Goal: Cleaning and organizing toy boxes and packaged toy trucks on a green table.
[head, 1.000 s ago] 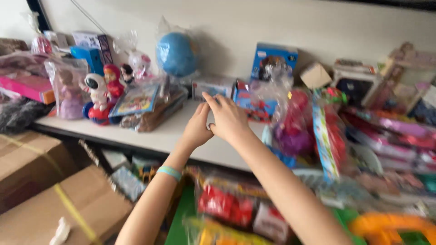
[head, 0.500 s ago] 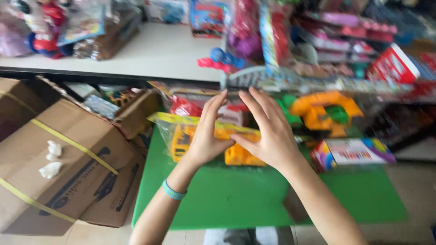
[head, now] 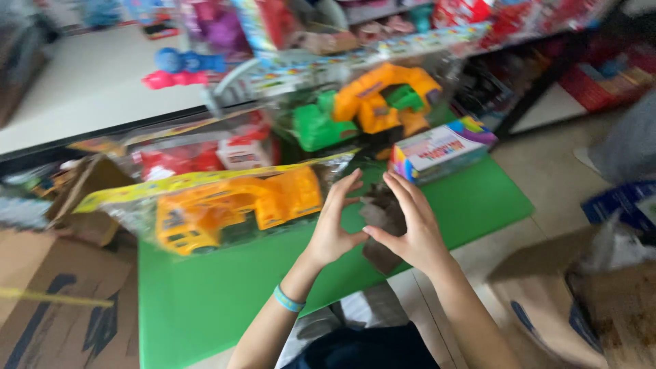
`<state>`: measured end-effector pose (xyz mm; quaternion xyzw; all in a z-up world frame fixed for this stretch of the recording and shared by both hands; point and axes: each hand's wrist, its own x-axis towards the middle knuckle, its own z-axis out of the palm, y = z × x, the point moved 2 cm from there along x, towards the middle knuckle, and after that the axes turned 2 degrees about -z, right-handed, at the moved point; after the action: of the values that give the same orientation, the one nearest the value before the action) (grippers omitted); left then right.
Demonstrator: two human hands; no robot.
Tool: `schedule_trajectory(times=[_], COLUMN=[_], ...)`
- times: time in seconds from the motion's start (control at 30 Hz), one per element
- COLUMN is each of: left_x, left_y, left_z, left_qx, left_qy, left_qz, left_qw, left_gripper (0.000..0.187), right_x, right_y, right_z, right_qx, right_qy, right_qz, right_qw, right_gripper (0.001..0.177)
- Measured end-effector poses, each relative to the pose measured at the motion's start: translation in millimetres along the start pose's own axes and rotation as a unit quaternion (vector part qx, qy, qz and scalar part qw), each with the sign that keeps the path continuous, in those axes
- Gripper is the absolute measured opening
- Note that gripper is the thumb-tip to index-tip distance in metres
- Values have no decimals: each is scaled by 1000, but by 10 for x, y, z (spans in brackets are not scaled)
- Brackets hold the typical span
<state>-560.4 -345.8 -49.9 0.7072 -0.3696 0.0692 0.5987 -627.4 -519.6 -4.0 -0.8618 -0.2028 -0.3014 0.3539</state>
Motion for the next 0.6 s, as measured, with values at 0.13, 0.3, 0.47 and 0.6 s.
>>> schedule_trajectory(times=[0.13, 0.3, 0.47, 0.6], left_x=[160, 531, 938, 1139], left_y=[-391, -1196, -2002, -2112], left_z=[553, 1087, 1353, 1389], left_qx=[-81, -22, 74, 86], left_qy=[-37, -9, 88, 86], left_qz=[-27, -65, -45, -84], left_qw=[996, 998, 992, 989], left_gripper=[108, 108, 124, 129], right_x=[-263, -608, -515, -370], right_y=[557, 2059, 3186, 3440], right_z=[-195, -346, -617, -608], right_qx=[-15, 88, 41, 165], right_qy=[22, 107, 198, 176], right_qz=[46, 267, 419, 409], right_qw=[999, 954, 885, 880], right_gripper=[93, 90, 91, 93])
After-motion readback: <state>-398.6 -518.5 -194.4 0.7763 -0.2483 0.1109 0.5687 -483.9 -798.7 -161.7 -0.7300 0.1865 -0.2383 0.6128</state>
